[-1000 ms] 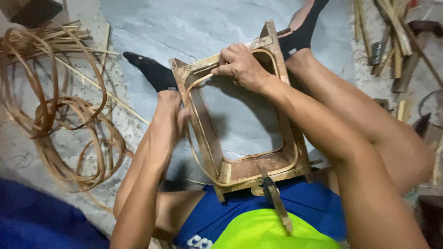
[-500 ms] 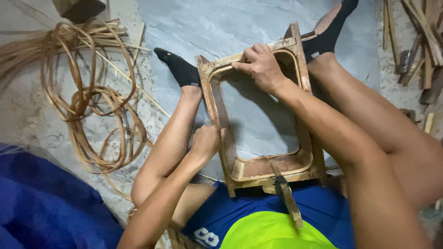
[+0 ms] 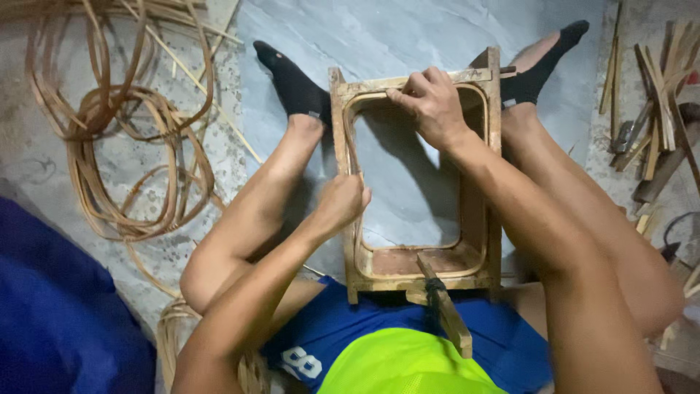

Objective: The person sits on the workshop floor with a rectangular wooden basket frame between their legs. They bend and weave flexible bamboo strips around the frame, then fit and press a woven bamboo panel into the frame, adjusting the strips and panel by hand to secure them.

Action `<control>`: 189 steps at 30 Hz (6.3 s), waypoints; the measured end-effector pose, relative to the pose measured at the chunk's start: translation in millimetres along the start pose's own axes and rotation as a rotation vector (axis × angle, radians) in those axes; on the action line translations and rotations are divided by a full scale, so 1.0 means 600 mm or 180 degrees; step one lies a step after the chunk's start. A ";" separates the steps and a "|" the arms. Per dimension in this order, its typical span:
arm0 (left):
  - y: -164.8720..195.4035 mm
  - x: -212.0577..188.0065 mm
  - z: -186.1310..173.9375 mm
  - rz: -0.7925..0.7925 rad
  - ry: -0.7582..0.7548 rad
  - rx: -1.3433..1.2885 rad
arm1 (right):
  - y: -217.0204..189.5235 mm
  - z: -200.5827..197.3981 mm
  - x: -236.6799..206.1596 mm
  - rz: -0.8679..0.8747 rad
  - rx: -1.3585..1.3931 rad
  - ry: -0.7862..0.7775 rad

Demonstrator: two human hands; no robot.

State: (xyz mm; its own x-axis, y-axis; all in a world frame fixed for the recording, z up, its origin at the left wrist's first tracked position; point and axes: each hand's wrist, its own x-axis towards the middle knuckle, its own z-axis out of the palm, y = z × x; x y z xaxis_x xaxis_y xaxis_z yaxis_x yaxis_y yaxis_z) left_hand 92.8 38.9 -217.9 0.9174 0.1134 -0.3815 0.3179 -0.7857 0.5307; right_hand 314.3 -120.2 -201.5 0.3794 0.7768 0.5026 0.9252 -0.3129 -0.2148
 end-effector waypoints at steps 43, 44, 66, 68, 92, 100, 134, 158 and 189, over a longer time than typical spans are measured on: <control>0.082 -0.071 0.040 0.0150 0.2080 0.0064 | -0.161 0.063 0.106 0.3909 0.4134 0.0174; 0.078 -0.069 0.044 0.0181 0.2051 0.0002 | -0.171 0.069 0.125 0.3999 0.3897 0.0441; 0.059 -0.086 0.062 0.0438 0.2140 -0.0651 | -0.078 -0.145 -0.136 0.3476 0.3450 0.0290; 0.058 -0.098 0.066 0.0429 0.2112 -0.0774 | -0.099 -0.217 -0.266 0.3910 0.2919 0.0416; 0.025 -0.092 0.072 0.0459 0.1973 -0.0510 | -0.239 -0.272 -0.462 0.2985 0.1364 -0.0243; 0.021 -0.083 0.078 0.0314 0.1856 -0.0746 | -0.175 -0.262 -0.323 -0.0705 0.0336 -0.3811; 0.014 -0.025 0.083 -0.0064 0.1905 -0.0599 | -0.183 -0.165 -0.367 0.2527 -0.0071 -0.0305; 0.030 0.051 -0.228 -0.0529 0.1891 -0.0832 | -0.044 -0.190 -0.076 0.2495 -0.0331 -0.1800; 0.000 -0.005 0.083 -0.0419 0.1838 -0.0495 | 0.108 -0.315 -0.362 0.2190 -0.1257 -0.0599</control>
State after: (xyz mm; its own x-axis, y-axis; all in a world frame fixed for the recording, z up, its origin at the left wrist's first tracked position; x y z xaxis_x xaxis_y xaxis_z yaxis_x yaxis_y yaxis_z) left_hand 78.0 8.3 -254.5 0.8358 0.5490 -0.0029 0.4288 -0.6495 0.6279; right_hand 293.8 -412.6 -166.3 0.8886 0.4082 0.2092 0.4340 -0.8958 -0.0955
